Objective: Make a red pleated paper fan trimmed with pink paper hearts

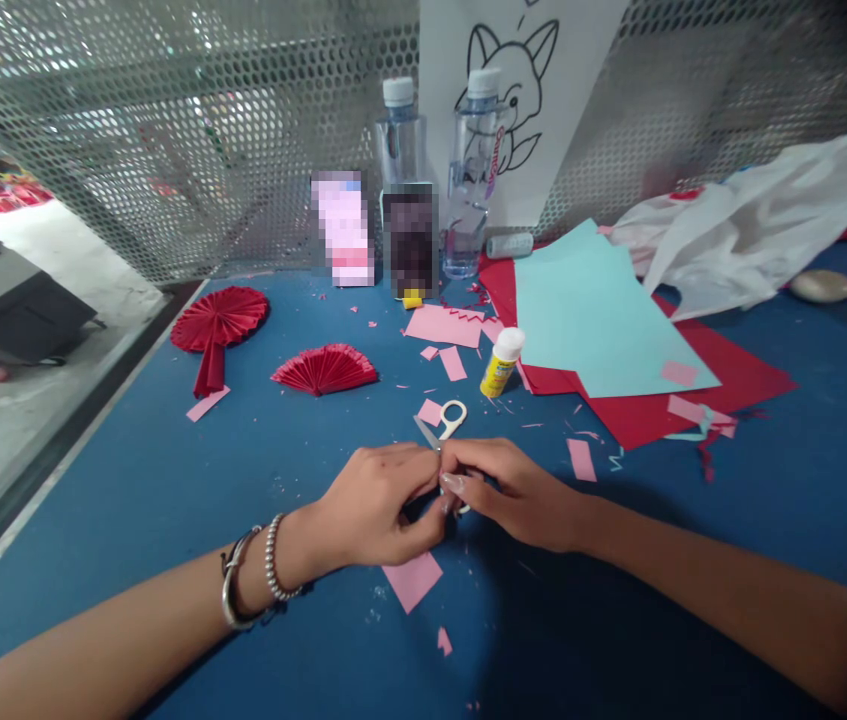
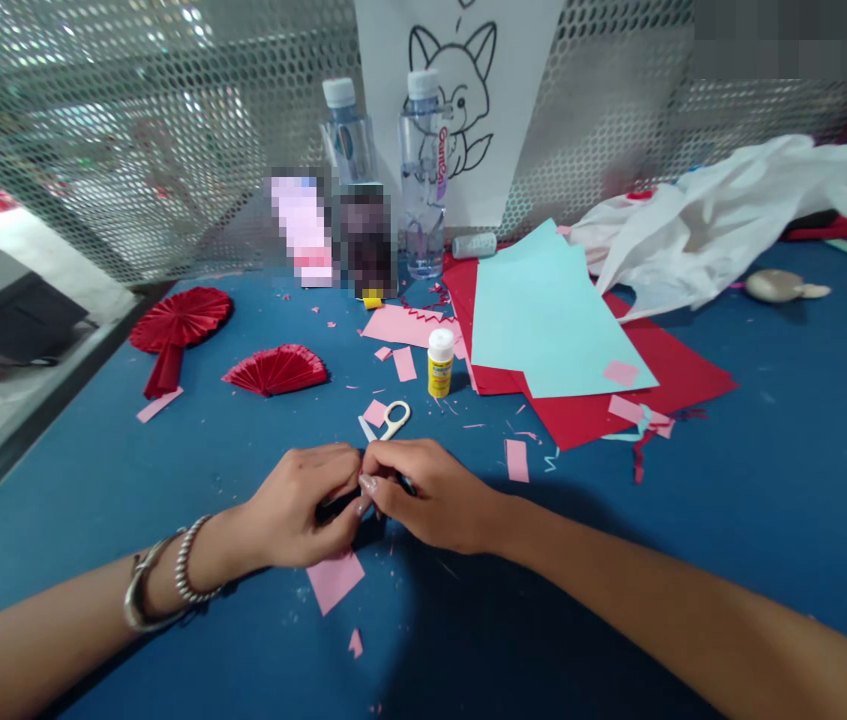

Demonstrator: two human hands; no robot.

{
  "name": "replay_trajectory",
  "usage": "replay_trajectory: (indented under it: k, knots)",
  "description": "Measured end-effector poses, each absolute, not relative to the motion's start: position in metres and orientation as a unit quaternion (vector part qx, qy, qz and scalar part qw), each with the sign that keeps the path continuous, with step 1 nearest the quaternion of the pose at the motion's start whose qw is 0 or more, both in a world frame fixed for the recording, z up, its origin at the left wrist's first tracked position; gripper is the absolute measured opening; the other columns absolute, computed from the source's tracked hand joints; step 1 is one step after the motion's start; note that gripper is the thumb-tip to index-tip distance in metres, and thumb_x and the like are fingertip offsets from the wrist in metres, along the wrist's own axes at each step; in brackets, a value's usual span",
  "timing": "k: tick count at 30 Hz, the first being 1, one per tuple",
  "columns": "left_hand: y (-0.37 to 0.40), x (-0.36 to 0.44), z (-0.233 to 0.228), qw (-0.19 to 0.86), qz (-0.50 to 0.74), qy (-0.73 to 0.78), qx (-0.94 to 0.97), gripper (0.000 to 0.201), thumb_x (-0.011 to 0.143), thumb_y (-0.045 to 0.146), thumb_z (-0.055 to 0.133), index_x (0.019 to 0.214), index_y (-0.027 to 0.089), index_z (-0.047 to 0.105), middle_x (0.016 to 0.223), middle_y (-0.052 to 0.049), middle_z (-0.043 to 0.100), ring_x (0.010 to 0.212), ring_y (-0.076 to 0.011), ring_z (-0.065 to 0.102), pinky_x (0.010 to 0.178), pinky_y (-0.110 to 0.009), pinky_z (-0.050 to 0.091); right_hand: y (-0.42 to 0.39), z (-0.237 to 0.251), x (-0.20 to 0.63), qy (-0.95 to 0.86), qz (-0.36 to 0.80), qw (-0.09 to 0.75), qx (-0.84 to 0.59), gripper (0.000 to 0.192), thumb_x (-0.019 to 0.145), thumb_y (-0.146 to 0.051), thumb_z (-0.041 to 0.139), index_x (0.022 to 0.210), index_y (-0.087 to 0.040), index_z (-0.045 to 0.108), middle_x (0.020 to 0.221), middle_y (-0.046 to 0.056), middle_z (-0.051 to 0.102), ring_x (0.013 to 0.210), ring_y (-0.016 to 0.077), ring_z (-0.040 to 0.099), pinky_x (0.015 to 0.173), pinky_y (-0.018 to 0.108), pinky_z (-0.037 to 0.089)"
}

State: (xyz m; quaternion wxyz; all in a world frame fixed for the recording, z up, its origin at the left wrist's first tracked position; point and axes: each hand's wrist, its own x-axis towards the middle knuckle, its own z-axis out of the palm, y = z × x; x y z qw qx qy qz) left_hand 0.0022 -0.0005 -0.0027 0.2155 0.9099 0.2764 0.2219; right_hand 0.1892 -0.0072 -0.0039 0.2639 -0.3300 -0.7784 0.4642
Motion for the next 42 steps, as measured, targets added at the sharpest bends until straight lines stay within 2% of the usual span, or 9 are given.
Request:
replay_trajectory:
  k: [15,34,42]
  knots:
    - [0.0001,0.0019,-0.0033,0.215,0.217,0.274,0.912,0.013,0.076,0.016,0.046,0.066,0.02,0.038,0.06,0.003,0.044,0.056,-0.0111,0.04,0.052,-0.024,0.033,-0.0067,-0.0058,0.1893,-0.771,0.473,0.275,-0.327,0.021,0.09,-0.025,0.037,0.071,-0.018,0.042,0.067,-0.003,0.047,0.061,0.0095,0.043,0.058,0.022,0.034]
    - [0.0011,-0.0019,-0.003,0.212,0.2,0.277,0.916,0.016,0.084,0.018,0.031,0.071,0.018,0.04,0.062,0.001,0.043,0.057,-0.013,0.039,0.055,-0.026,0.034,-0.007,-0.0067,0.189,-0.777,0.459,0.276,-0.33,0.02,0.089,-0.023,0.039,0.071,-0.018,0.044,0.066,-0.003,0.048,0.06,0.0084,0.043,0.056,0.021,0.034]
    - [0.0026,-0.0002,-0.0041,0.214,0.197,0.275,0.916,0.017,0.085,0.019,0.031,0.071,0.018,0.04,0.062,0.001,0.043,0.057,-0.0132,0.039,0.055,-0.026,0.034,-0.0061,-0.0079,0.1879,-0.781,0.451,0.277,-0.331,0.021,0.089,-0.025,0.039,0.071,-0.018,0.044,0.066,-0.003,0.049,0.06,0.0081,0.043,0.056,0.021,0.033]
